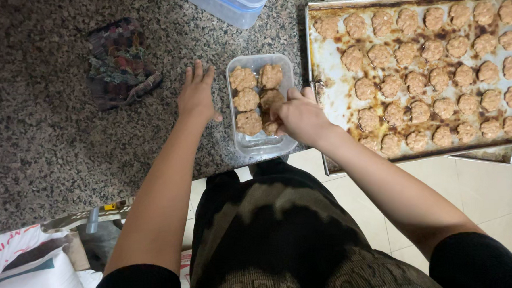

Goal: The person transfers small round cookies from metal baking trays into a clear plastic container by hand, including retrieving an additional tray from a storage rack.

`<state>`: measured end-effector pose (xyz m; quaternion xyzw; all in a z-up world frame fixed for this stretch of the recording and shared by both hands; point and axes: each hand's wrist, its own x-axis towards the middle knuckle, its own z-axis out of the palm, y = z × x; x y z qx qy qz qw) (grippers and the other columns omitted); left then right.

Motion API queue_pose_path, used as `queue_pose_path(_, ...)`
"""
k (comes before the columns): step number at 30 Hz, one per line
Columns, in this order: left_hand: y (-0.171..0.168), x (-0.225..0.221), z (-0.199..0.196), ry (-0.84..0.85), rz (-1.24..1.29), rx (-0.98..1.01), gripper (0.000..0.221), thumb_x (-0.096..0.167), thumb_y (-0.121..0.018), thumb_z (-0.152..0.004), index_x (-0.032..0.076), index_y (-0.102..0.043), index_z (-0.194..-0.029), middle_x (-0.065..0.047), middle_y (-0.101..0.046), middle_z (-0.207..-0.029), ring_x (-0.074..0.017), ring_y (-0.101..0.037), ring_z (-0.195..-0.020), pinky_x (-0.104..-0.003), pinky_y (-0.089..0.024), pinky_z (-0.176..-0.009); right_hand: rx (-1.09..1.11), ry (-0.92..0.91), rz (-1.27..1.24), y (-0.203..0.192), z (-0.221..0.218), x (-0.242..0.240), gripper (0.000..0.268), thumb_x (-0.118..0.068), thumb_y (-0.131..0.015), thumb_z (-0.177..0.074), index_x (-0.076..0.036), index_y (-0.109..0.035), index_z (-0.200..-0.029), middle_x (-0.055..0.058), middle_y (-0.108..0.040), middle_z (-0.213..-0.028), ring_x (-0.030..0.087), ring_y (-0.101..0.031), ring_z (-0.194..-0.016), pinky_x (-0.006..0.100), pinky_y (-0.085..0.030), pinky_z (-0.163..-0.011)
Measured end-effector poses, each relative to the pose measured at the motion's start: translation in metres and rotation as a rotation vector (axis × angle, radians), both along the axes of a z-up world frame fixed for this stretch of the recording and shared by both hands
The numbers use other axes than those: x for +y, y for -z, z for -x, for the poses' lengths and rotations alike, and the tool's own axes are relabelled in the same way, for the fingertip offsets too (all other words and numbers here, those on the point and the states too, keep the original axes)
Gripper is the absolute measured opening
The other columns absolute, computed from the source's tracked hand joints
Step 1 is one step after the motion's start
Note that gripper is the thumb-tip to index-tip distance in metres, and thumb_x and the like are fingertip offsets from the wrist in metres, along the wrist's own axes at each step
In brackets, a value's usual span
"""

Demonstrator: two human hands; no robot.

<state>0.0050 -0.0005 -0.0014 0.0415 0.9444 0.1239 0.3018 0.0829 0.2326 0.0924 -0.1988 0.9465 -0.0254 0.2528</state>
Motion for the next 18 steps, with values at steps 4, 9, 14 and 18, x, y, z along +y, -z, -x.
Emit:
queue_pose_path(4,-0.001,-0.003,-0.002,0.008,-0.024,0.024,0.139,0.022,-0.103,-0.049,0.027,-0.022,-0.162,-0.002,-0.003,-0.172,-0.0263,-0.010,-0.157,-0.042,-0.034,-0.119,0.055,-0.038,-0.084,0.016,-0.003,-0.003,0.026,-0.031,-0.081,-0.080,-0.021,-0.076,-0.103,0.000,-0.073,-0.098,0.025,-0.053,-0.114,0.043,-0.033,-0.094)
queue_pose_path(9,0.000,-0.003,-0.002,0.005,-0.023,0.017,0.139,0.024,-0.103,-0.050,0.028,-0.021,-0.162,-0.002,-0.002,-0.172,-0.0261,-0.010,-0.157,-0.042,-0.037,-0.117,0.411,-0.051,-0.128,0.030,-0.013,-0.001,0.052,-0.041,-0.081,-0.067,-0.014,-0.075,-0.112,0.006,-0.068,-0.104,0.027,-0.051,-0.108,0.042,-0.036,-0.089)
queue_pose_path(14,0.001,-0.003,-0.001,0.010,-0.022,0.026,0.140,0.023,-0.103,-0.049,0.027,-0.021,-0.162,-0.002,-0.003,-0.172,-0.0262,-0.010,-0.157,-0.041,-0.036,-0.117,0.333,0.004,-0.131,0.034,-0.033,-0.001,0.024,-0.030,-0.073,-0.086,-0.019,-0.075,-0.106,0.000,-0.068,-0.110,0.027,-0.049,-0.113,0.043,-0.037,-0.093)
queue_pose_path(18,0.003,-0.004,-0.001,0.016,-0.029,0.038,0.140,0.023,-0.103,-0.049,0.026,-0.022,-0.162,-0.004,-0.004,-0.172,-0.0271,-0.011,-0.157,-0.041,-0.036,-0.117,0.373,0.030,-0.077,0.035,-0.037,-0.004,0.029,-0.032,-0.072,-0.080,-0.020,-0.076,-0.106,-0.001,-0.068,-0.105,0.027,-0.049,-0.111,0.045,-0.037,-0.094)
